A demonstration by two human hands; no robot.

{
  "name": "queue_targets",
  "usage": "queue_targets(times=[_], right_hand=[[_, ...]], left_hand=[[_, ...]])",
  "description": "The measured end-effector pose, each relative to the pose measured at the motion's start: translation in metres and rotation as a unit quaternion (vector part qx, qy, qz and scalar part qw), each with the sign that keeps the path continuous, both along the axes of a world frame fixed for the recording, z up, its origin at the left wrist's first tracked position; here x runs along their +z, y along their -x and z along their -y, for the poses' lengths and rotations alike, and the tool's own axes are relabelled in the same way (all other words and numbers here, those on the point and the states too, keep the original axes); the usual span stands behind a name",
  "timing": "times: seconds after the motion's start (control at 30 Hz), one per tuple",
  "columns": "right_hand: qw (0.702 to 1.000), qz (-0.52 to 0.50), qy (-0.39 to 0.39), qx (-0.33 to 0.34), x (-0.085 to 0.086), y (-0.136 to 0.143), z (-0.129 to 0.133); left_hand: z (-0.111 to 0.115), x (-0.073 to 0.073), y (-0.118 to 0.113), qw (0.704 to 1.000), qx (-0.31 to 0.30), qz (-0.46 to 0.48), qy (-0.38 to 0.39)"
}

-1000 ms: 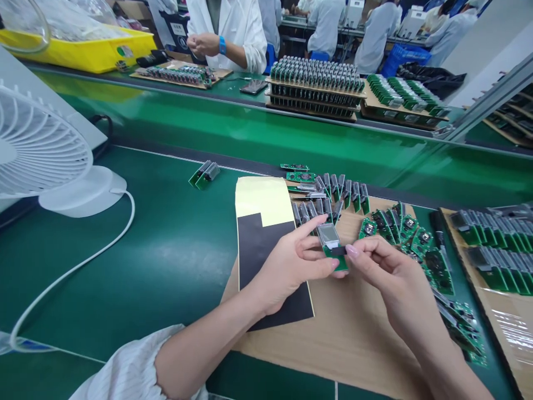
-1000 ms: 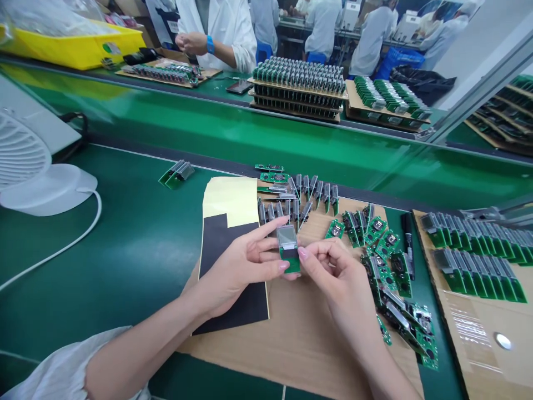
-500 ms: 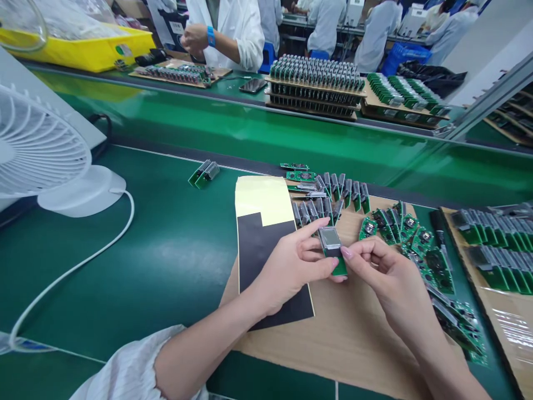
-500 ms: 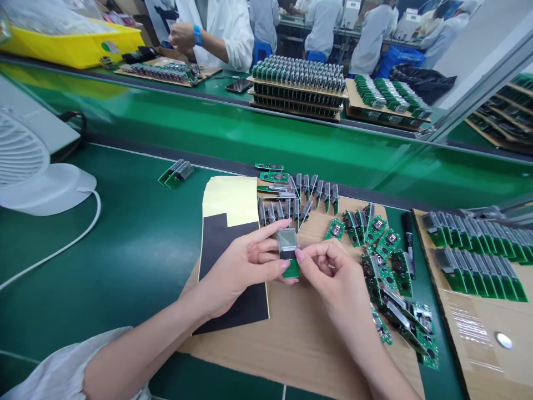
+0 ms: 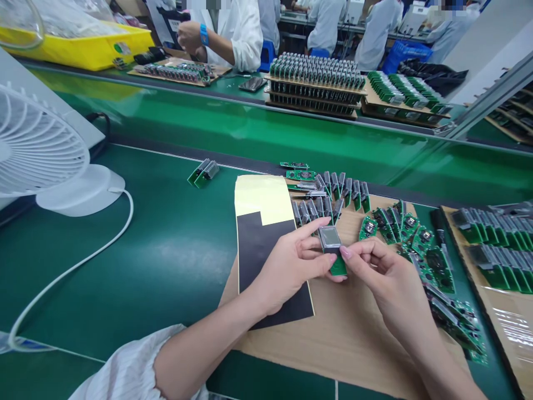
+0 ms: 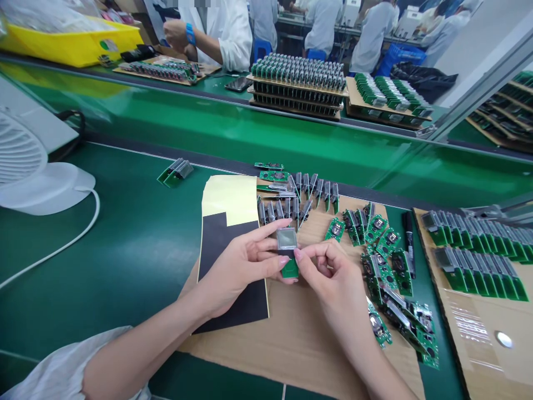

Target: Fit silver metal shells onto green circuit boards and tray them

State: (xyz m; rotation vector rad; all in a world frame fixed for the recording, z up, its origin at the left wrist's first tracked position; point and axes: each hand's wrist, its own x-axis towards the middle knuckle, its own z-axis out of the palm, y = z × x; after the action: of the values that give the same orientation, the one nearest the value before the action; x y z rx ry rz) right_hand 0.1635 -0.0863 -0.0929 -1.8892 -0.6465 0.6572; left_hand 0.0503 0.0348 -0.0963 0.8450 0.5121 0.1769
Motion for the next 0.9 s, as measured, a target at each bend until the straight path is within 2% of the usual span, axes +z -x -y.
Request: queue_targets(times=[0.67, 0.9], right_hand=[[1.0, -0.015, 0.015, -0.019, 0.0013, 0.003, -0.0017], [1.0, 0.004, 0.015, 0.004, -0.0022, 0.0001, 0.0018]], left_hand=[[0.0001, 0.0028, -0.0003, 1.0, 0.004, 0.008, 0.003], [0.0003, 0.0028, -0.001, 1.0, 0.0, 0.016, 0.001]])
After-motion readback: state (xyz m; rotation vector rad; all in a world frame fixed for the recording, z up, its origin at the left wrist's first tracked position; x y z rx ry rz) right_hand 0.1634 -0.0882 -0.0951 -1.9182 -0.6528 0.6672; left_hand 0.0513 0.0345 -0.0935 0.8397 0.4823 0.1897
